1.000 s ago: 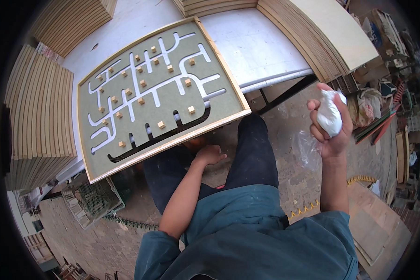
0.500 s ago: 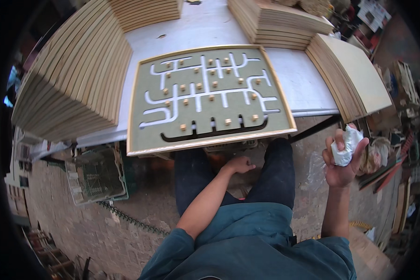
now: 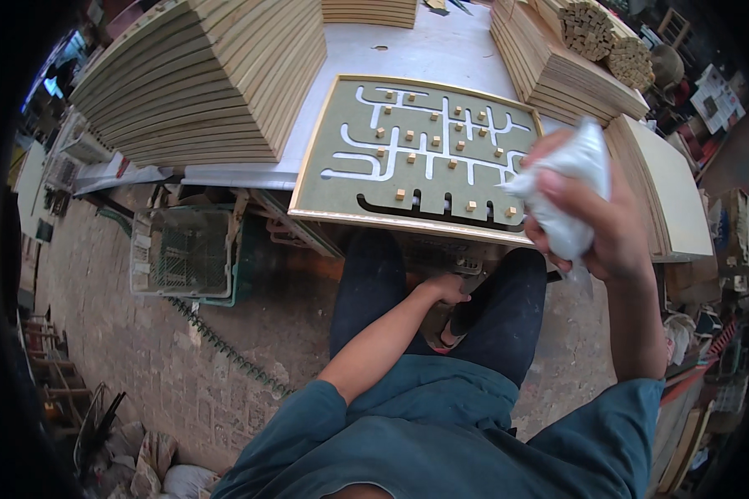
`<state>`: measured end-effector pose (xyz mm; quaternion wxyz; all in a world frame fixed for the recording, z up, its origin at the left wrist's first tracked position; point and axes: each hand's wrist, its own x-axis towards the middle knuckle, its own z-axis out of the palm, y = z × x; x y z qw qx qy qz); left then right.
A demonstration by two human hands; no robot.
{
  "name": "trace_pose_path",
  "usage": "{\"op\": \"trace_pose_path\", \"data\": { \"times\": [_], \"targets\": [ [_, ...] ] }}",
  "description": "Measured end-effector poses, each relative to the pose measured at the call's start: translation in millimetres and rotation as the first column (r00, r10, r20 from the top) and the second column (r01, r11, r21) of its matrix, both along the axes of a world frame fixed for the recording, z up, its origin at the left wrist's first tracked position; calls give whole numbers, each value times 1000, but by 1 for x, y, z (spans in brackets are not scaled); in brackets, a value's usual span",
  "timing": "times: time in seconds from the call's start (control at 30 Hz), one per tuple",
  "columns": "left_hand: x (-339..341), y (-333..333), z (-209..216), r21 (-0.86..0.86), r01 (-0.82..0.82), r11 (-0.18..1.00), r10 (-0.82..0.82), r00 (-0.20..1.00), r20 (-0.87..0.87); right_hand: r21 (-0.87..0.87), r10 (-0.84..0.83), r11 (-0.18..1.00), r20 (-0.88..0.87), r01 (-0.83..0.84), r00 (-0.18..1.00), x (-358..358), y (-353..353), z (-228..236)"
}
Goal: Applying glue to the edges of a wooden puzzle board for assembly.
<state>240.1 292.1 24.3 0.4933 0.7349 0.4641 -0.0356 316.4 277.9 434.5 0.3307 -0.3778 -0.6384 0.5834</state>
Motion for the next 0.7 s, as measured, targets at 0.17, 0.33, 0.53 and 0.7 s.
{"op": "trace_pose_path", "data": {
  "times": [0.17,0.33,0.53,0.7],
  "targets": [
    [1,-21,73,138,15,990,4,991,-131,-233,63,967,-177,-104,982,-17,21,6],
    [-14,-43,110,177,-27,984,17,998,57,-99,197,971,-186,-218,963,-37,50,22],
    [-119,-77,187,-262,-541,799,546,471,692,44,45,998,-177,-38,983,31,59,17],
    [-251,-95,215,-513,-828,225,602,-296,742,117,-372,921,-17,371,928,111,42,-26]
  ]
}}
